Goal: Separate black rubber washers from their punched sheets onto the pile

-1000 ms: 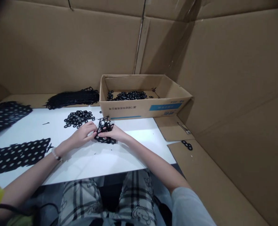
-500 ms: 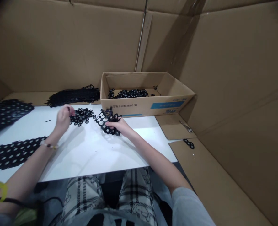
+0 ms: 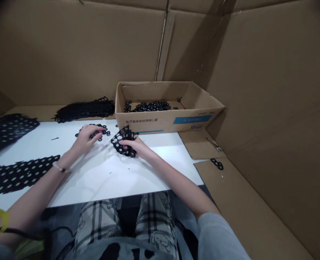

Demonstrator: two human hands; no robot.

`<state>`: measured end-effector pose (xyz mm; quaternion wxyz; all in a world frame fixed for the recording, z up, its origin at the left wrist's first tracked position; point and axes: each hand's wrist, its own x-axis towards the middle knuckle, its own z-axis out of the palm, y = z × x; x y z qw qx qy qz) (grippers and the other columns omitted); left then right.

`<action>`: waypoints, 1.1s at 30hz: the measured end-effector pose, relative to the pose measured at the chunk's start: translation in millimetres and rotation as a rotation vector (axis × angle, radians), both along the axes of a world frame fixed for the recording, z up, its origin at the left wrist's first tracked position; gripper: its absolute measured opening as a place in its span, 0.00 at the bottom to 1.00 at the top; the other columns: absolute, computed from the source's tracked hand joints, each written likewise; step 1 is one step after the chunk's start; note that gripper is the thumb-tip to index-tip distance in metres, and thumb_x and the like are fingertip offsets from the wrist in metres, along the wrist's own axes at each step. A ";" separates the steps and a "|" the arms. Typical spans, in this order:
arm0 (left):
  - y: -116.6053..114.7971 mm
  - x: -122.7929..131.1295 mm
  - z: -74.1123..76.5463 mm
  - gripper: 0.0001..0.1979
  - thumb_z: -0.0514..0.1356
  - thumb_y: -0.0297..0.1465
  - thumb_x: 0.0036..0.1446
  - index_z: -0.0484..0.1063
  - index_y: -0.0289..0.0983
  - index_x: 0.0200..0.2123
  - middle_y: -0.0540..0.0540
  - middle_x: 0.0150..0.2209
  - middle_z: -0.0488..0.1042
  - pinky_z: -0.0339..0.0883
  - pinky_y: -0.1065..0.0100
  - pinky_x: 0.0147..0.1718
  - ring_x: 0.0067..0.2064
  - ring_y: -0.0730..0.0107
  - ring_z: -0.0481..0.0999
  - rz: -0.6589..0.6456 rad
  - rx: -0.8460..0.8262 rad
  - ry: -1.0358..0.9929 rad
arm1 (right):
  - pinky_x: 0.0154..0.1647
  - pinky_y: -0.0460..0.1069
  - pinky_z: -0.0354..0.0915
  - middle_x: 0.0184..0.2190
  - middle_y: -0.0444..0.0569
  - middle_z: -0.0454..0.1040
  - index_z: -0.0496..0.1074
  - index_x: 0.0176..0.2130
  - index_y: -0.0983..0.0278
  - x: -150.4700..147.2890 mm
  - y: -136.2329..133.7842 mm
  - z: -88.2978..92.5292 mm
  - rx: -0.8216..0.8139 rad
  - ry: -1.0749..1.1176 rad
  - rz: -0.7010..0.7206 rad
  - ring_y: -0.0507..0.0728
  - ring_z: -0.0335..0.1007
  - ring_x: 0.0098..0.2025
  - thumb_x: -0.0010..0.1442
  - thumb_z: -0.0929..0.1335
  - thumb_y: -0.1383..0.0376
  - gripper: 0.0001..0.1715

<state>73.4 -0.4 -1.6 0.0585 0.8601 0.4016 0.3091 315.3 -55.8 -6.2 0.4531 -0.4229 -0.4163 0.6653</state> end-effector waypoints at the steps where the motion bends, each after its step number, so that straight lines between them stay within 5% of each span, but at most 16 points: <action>1: -9.1 8.3 2.9 0.14 0.51 0.40 0.64 0.70 0.38 0.44 0.43 0.42 0.74 0.62 0.57 0.48 0.44 0.60 0.68 -0.084 -0.026 -0.011 | 0.30 0.47 0.58 0.19 0.40 0.67 0.69 0.25 0.65 -0.7 0.6 -1.7 -0.001 -0.002 -0.005 0.50 0.60 0.24 0.39 0.77 0.61 0.17; 7: -44.8 37.9 2.0 0.12 0.55 0.41 0.61 0.65 0.38 0.33 0.45 0.31 0.70 0.62 0.62 0.38 0.36 0.62 0.67 -0.210 0.003 0.091 | 0.33 0.47 0.61 0.22 0.43 0.70 0.72 0.26 0.67 -3.9 0.9 -9.2 0.035 -0.033 0.034 0.50 0.64 0.27 0.42 0.76 0.59 0.16; 16: -37.7 35.5 1.6 0.13 0.49 0.39 0.66 0.67 0.37 0.36 0.44 0.35 0.72 0.62 0.61 0.40 0.40 0.61 0.67 -0.231 -0.003 0.222 | 0.46 0.50 0.65 0.30 0.43 0.75 0.73 0.28 0.66 -2.4 0.8 -13.4 0.088 -0.069 0.120 0.53 0.70 0.35 0.36 0.78 0.64 0.17; 27: -37.7 31.9 10.1 0.15 0.50 0.41 0.65 0.65 0.38 0.30 0.45 0.29 0.69 0.60 0.63 0.34 0.36 0.62 0.66 -0.239 -0.020 0.310 | 0.46 0.52 0.67 0.30 0.44 0.76 0.74 0.31 0.66 -9.6 -5.9 -13.7 0.134 -0.119 0.179 0.53 0.71 0.35 0.35 0.78 0.63 0.20; 33: -34.7 31.7 10.7 0.17 0.45 0.35 0.67 0.66 0.38 0.28 0.44 0.29 0.70 0.60 0.62 0.36 0.36 0.61 0.66 -0.221 0.028 0.355 | 0.45 0.52 0.67 0.29 0.45 0.75 0.75 0.30 0.66 -11.8 -4.2 -17.1 0.144 -0.234 0.097 0.54 0.70 0.34 0.37 0.78 0.63 0.17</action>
